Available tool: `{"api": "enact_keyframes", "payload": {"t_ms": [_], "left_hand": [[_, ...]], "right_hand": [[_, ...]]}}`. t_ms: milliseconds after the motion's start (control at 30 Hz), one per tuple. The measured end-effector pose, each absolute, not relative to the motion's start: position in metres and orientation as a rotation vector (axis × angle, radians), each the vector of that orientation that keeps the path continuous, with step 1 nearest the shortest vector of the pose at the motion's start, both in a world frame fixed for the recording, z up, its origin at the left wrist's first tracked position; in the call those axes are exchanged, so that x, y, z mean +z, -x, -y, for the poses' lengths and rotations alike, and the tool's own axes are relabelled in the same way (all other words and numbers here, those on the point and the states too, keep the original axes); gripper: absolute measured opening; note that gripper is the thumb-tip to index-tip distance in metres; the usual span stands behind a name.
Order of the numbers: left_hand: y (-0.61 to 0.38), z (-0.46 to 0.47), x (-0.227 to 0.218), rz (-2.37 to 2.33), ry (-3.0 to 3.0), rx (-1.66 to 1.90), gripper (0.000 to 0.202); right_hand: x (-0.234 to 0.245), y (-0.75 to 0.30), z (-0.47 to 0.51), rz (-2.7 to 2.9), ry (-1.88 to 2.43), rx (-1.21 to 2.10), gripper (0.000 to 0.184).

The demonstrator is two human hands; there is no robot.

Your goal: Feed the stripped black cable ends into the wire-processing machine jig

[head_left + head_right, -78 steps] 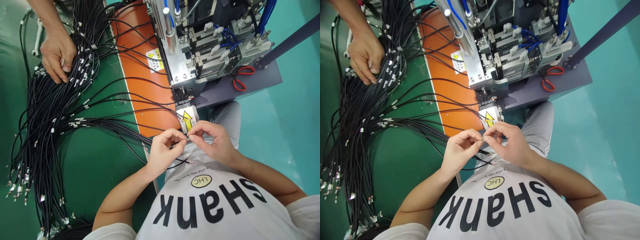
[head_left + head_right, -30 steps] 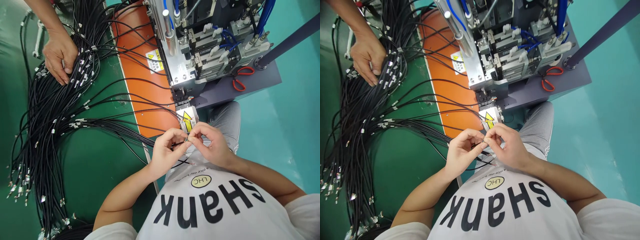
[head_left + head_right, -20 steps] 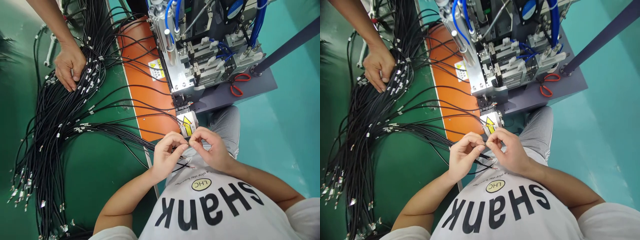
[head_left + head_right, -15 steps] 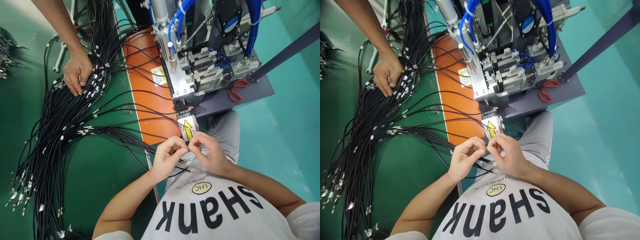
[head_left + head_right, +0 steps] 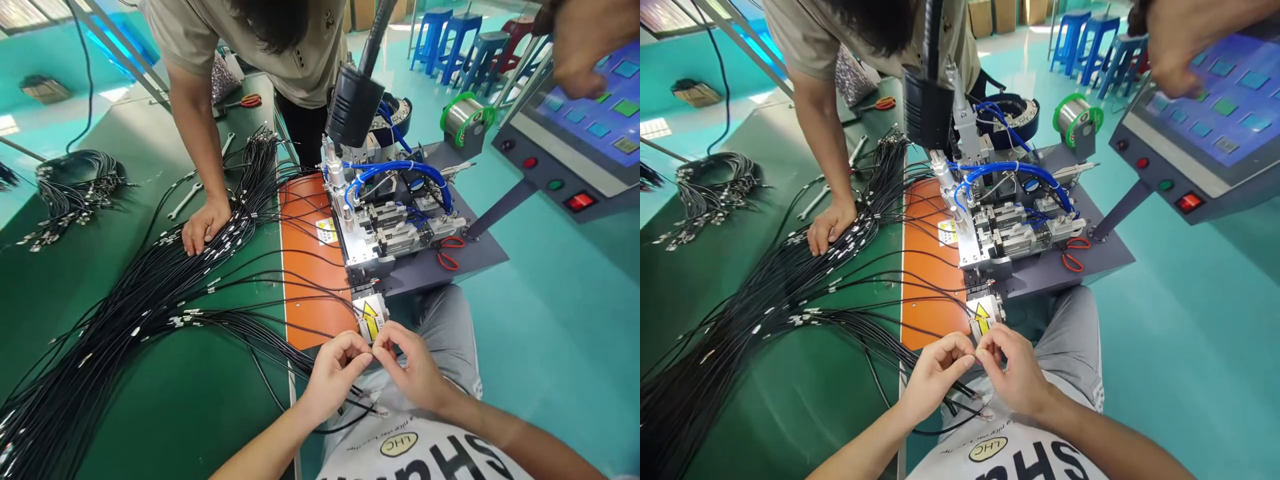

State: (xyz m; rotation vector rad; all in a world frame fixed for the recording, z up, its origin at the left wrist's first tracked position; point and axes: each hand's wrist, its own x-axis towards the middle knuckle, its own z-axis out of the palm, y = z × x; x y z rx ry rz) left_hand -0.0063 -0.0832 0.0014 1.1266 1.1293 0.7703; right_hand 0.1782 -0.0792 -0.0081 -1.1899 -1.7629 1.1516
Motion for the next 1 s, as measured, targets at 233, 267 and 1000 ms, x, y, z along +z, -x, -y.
{"api": "enact_keyframes", "payload": {"t_ms": [233, 267, 1000], "left_hand": [[0.007, 0.085, 0.006, -1.121, -1.062, 0.779, 0.022], [0.006, 0.086, 0.006, -1.140, -1.085, 0.788, 0.021], [0.007, 0.081, 0.010, -1.229, -0.904, 0.788, 0.019]], "right_hand": [[-0.007, -0.179, 0.078, 1.734, 1.165, 1.177, 0.011], [-0.007, -0.179, 0.077, 1.733, 1.164, 1.176, 0.011], [-0.014, -0.172, 0.070, 1.562, 1.122, 1.383, 0.007]]}}
